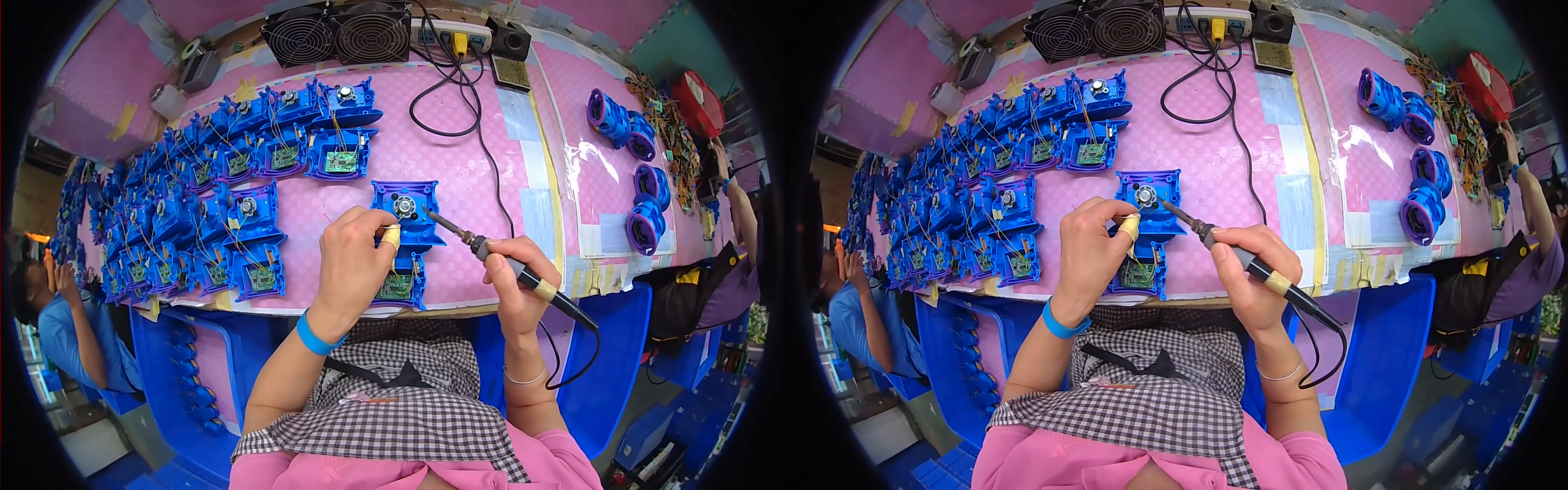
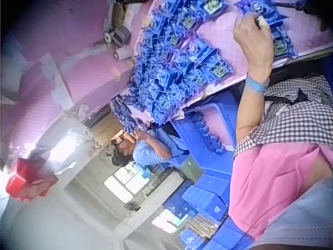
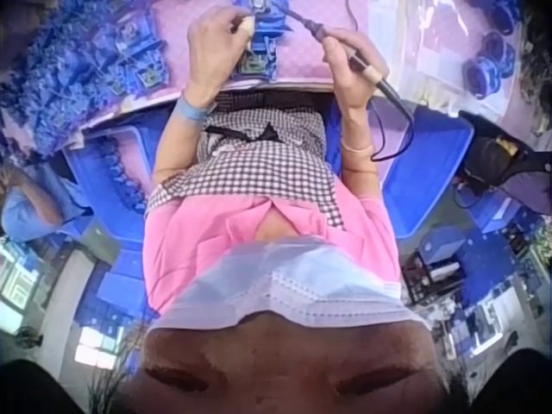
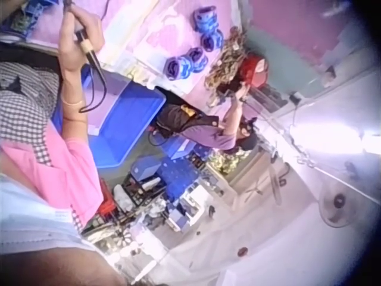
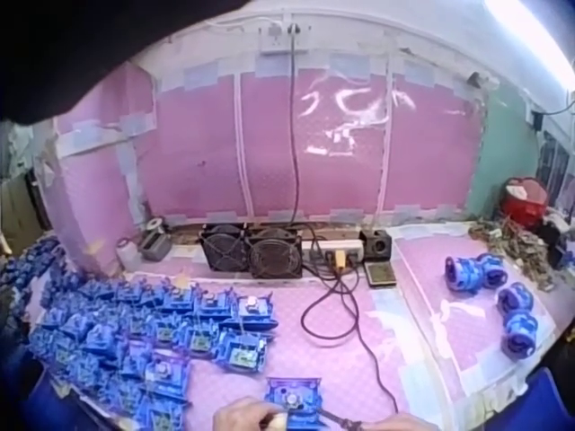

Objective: Soldering wires and components onto small blue electronic units at a factory workbench.

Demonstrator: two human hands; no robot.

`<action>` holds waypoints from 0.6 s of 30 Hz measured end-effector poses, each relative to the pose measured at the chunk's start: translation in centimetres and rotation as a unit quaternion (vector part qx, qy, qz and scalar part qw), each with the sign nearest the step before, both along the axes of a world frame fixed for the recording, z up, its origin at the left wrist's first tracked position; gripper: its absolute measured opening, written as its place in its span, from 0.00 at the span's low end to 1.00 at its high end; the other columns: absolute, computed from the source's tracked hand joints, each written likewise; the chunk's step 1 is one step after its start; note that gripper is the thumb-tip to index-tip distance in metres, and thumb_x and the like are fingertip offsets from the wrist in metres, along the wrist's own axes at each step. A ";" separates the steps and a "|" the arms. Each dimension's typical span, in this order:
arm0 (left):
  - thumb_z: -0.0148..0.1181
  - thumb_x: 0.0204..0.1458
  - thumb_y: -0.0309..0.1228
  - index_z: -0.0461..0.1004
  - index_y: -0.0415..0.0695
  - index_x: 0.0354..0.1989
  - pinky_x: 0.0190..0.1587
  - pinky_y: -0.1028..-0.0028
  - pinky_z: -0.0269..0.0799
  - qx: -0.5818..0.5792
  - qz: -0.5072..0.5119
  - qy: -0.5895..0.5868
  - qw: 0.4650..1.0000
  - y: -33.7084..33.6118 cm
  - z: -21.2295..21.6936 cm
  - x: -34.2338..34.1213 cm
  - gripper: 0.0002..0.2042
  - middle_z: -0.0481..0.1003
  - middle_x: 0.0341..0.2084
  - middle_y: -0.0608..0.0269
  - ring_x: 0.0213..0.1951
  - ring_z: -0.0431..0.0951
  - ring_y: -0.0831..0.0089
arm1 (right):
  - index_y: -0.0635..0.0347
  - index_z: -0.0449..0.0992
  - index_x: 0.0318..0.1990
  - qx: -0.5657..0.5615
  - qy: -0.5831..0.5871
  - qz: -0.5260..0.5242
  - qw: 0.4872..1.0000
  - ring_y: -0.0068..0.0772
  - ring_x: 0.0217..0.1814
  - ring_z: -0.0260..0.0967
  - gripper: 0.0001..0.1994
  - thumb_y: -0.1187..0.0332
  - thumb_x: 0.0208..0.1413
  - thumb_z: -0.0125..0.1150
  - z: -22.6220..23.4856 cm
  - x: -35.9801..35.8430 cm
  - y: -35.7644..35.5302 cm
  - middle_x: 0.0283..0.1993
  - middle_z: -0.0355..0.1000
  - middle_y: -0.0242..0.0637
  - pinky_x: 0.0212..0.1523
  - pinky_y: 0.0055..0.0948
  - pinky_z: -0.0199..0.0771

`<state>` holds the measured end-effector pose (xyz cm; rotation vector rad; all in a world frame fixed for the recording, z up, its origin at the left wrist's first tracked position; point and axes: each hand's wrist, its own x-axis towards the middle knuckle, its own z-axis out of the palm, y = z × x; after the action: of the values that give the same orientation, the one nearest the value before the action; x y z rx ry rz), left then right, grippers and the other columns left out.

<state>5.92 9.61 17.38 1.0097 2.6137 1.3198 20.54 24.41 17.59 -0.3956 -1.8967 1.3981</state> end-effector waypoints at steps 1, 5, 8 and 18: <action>0.62 0.40 0.20 0.80 0.38 0.30 0.24 0.71 0.68 -0.001 0.000 -0.003 1.000 0.0 0.0 0.0 0.07 0.76 0.24 0.56 0.25 0.76 0.68 | 0.69 0.76 0.35 0.000 0.000 0.001 1.000 0.22 0.22 0.68 0.05 0.79 0.50 0.59 -0.1 0.1 0.1 0.29 0.72 0.40 0.24 0.19 0.66; 0.61 0.40 0.20 0.79 0.38 0.29 0.24 0.70 0.68 -0.002 -0.004 -0.001 1.000 0.1 -0.1 -0.2 0.07 0.76 0.24 0.56 0.25 0.76 0.68 | 0.71 0.76 0.37 -0.045 0.011 -0.033 0.998 0.22 0.22 0.67 0.06 0.78 0.52 0.57 -0.4 0.5 0.3 0.30 0.72 0.40 0.25 0.19 0.66; 0.61 0.39 0.20 0.79 0.37 0.29 0.24 0.70 0.68 0.002 -0.006 -0.001 1.000 0.1 0.0 -0.1 0.07 0.76 0.24 0.56 0.25 0.76 0.67 | 0.70 0.74 0.41 -0.137 0.053 -0.078 0.986 0.22 0.21 0.66 0.08 0.76 0.56 0.55 -0.5 0.7 0.4 0.30 0.72 0.40 0.24 0.20 0.66; 0.60 0.38 0.19 0.79 0.36 0.29 0.27 0.69 0.69 -0.004 -0.002 -0.012 1.000 0.3 0.0 -0.2 0.08 0.76 0.24 0.56 0.26 0.77 0.66 | 0.62 0.71 0.47 -0.348 0.218 -0.095 0.907 0.17 0.18 0.55 0.12 0.63 0.66 0.50 -0.5 2.1 4.1 0.30 0.68 0.33 0.19 0.18 0.54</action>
<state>5.72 9.89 17.38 0.9906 2.5971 1.3112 22.69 28.54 17.11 -0.5298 -0.9353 1.8181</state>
